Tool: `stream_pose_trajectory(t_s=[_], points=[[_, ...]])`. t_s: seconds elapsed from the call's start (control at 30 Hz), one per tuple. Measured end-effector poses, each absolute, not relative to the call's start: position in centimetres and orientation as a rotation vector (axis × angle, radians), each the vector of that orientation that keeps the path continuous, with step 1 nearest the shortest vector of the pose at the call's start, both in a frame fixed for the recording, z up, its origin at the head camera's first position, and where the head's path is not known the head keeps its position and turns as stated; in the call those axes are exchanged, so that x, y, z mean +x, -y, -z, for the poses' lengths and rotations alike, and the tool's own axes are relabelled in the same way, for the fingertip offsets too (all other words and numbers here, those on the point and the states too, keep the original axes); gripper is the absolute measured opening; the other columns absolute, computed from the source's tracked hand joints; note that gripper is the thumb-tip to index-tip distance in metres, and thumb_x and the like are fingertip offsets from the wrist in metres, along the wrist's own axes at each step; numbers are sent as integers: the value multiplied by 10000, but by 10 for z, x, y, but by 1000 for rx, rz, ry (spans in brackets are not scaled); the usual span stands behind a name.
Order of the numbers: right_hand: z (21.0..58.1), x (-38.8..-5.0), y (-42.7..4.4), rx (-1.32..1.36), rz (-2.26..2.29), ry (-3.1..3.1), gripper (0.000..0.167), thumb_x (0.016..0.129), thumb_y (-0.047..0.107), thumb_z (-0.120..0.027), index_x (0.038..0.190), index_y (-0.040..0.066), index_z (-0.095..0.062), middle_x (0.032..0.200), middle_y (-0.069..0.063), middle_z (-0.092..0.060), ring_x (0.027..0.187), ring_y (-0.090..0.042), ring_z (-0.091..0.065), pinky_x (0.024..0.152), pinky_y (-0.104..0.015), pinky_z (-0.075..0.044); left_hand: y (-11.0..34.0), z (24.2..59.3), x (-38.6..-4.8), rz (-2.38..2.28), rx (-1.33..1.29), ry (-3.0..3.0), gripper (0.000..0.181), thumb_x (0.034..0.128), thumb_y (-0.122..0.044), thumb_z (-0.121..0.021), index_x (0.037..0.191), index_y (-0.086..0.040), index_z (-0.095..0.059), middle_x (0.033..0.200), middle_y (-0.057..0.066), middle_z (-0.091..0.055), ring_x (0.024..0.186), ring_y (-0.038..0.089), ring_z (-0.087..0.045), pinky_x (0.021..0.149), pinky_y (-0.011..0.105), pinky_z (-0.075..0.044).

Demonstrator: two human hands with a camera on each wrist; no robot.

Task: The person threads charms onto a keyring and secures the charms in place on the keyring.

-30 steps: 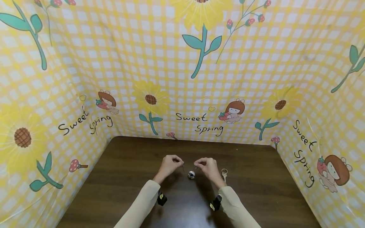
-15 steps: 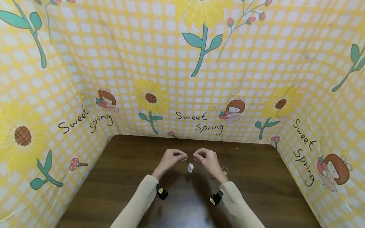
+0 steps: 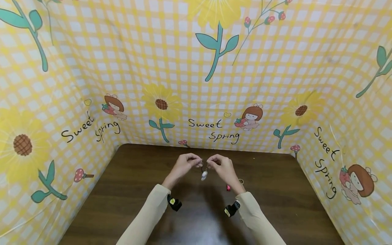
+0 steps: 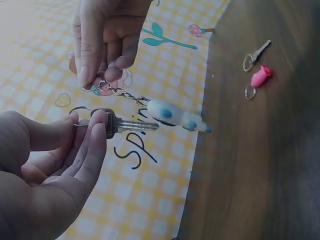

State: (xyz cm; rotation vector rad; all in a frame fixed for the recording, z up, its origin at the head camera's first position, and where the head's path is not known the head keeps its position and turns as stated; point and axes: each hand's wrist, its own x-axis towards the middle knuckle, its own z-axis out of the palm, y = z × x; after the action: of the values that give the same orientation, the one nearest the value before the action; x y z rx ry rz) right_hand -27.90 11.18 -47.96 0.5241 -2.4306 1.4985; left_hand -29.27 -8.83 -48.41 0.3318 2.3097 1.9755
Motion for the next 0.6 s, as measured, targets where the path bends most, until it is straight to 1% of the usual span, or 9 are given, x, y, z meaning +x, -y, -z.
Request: stream_pose_trajectory(t_s=[0.1,0.23,0.37,0.5,0.57,0.6], points=[[475,-279,-111,519,-1520,2436,53,967,18,-758,916,9,-757,782,-80,-753,733,-225,-733,650,-206,-527,88,481,-292,-2002,335,-2286,141,1051,5,-625,1095,107,-711,1000,185,-758,911,297,-757,867,369,-614],[472,-277,-111,507,-1552,2438,59,975,30,-754,928,-6,-752,793,-88,-752,740,-249,-735,661,-214,-549,88,479,-292,-2033,328,-2264,146,1054,-3,-623,1087,110,-708,961,154,-756,842,194,-728,866,402,-612],[470,-277,-111,507,-1576,2443,56,980,36,-750,945,-6,-757,809,-89,-753,745,-245,-729,666,-227,-554,88,477,-292,-2065,318,-2231,151,1051,-10,-631,1089,116,-706,950,118,-748,825,139,-700,909,448,-599],[468,-277,-111,526,-1613,2443,42,980,28,-748,971,-8,-768,839,-96,-763,762,-226,-736,686,-244,-579,89,476,-292,-2097,347,-2176,171,1061,-17,-620,1110,132,-687,963,106,-744,842,114,-697,921,427,-597],[469,-277,-111,543,-1628,2435,45,980,18,-745,988,-16,-772,855,-108,-769,772,-234,-744,701,-270,-601,89,476,-292,-2103,357,-2155,176,1064,-18,-614,1117,136,-679,960,95,-743,844,108,-699,926,427,-595],[469,-277,-111,552,-1639,2429,49,980,13,-742,997,-22,-773,863,-117,-771,776,-245,-749,710,-293,-615,89,476,-291,-2103,363,-2152,178,1066,-21,-611,1120,135,-679,956,87,-742,841,106,-699,911,403,-600]])
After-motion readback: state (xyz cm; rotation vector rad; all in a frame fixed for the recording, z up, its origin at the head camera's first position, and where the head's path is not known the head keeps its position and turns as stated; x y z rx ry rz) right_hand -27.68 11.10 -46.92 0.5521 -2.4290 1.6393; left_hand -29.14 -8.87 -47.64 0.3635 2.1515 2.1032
